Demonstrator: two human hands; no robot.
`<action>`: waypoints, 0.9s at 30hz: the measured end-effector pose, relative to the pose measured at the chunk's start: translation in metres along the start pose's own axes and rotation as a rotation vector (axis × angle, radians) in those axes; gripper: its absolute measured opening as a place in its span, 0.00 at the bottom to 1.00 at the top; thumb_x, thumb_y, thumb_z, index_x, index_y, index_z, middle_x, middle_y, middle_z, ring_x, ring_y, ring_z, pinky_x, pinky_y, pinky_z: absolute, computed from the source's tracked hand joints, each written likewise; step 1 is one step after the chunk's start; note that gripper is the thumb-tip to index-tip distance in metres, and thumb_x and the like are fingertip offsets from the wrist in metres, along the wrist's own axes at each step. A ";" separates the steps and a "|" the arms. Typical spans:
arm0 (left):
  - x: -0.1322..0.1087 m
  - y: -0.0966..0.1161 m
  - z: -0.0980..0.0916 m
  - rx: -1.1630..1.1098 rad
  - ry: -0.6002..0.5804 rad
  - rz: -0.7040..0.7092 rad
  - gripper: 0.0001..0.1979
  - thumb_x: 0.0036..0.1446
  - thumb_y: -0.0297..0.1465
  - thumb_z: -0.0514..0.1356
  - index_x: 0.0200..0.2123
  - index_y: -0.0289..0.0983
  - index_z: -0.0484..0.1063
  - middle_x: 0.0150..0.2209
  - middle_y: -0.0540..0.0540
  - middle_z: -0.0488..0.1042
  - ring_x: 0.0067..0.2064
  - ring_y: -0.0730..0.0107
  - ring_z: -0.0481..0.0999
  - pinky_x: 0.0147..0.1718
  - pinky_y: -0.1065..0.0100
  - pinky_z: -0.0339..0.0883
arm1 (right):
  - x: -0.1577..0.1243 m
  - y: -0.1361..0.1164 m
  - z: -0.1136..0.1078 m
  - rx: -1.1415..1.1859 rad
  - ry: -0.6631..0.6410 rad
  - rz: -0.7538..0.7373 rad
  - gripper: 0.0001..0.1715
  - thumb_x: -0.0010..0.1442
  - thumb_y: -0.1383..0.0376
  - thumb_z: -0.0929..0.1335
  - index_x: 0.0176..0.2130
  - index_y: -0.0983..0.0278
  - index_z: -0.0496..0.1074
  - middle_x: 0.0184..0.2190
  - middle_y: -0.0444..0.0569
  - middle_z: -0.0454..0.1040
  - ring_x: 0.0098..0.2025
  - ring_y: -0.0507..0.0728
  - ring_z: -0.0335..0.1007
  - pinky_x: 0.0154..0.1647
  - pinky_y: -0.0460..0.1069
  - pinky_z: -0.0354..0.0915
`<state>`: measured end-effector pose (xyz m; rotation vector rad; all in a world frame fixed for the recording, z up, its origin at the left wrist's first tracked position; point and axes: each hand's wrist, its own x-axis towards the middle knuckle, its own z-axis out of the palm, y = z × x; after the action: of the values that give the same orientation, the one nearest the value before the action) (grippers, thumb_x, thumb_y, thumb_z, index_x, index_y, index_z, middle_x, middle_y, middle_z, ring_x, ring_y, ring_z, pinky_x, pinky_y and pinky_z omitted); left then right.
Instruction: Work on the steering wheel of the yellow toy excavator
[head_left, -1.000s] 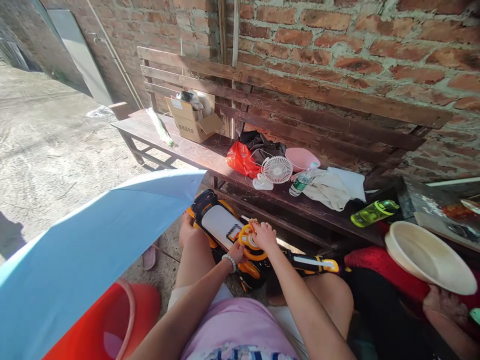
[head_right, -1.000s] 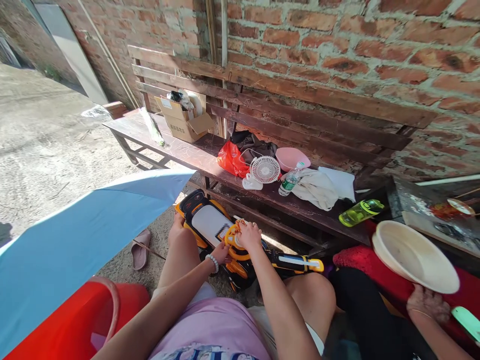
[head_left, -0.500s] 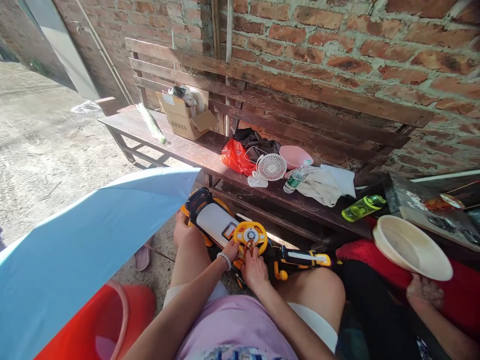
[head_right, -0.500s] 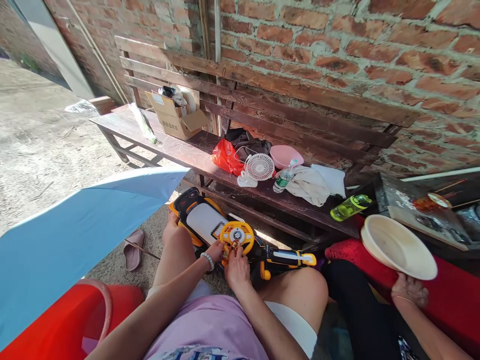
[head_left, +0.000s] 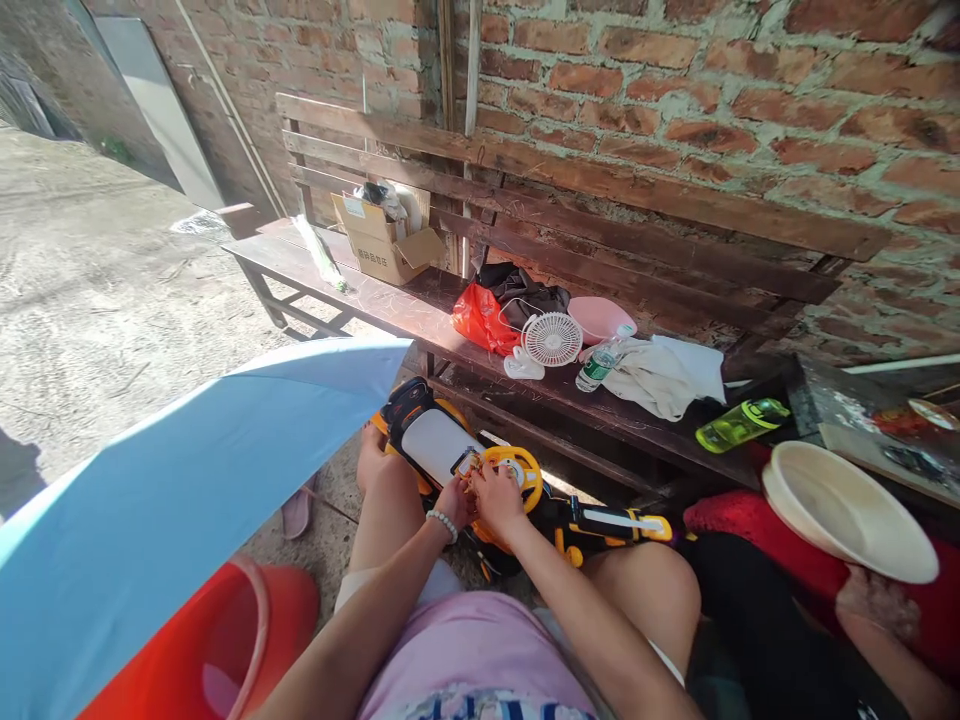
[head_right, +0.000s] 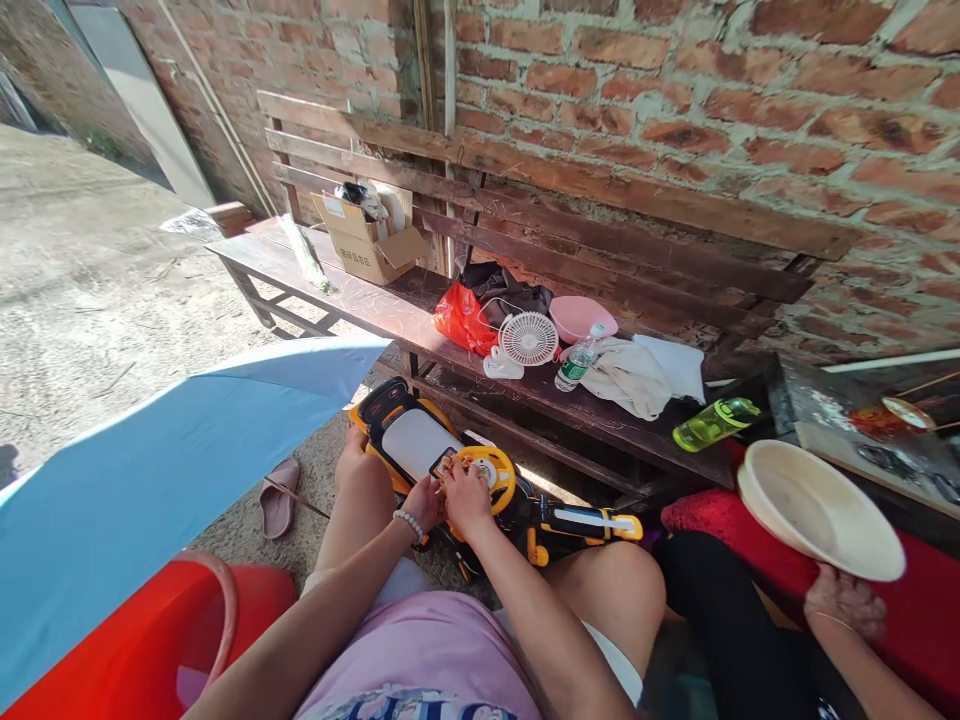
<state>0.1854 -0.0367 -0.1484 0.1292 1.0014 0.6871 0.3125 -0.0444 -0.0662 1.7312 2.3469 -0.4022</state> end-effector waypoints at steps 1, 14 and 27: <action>0.001 -0.001 0.001 0.007 0.021 0.009 0.25 0.79 0.45 0.35 0.54 0.43 0.68 0.28 0.51 0.73 0.25 0.67 0.73 0.32 0.68 0.70 | -0.007 0.000 0.010 -0.020 0.005 -0.029 0.28 0.74 0.67 0.61 0.68 0.57 0.73 0.69 0.57 0.71 0.63 0.69 0.67 0.56 0.60 0.70; 0.012 -0.020 0.030 0.327 0.268 0.081 0.06 0.69 0.30 0.63 0.48 0.41 0.72 0.37 0.49 0.80 0.34 0.68 0.80 0.41 0.67 0.77 | -0.069 0.060 0.012 0.027 -0.096 0.028 0.20 0.70 0.69 0.64 0.53 0.58 0.83 0.60 0.58 0.75 0.61 0.70 0.69 0.55 0.59 0.70; 0.011 -0.010 0.040 0.530 0.309 0.032 0.16 0.72 0.36 0.61 0.59 0.40 0.67 0.33 0.43 0.83 0.35 0.55 0.85 0.41 0.59 0.80 | 0.018 0.103 -0.009 0.356 0.008 0.527 0.30 0.72 0.61 0.63 0.70 0.58 0.71 0.60 0.58 0.75 0.55 0.62 0.78 0.57 0.53 0.68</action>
<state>0.2265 -0.0297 -0.1381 0.5146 1.4682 0.4628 0.4060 0.0037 -0.0733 2.4118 1.7912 -0.7430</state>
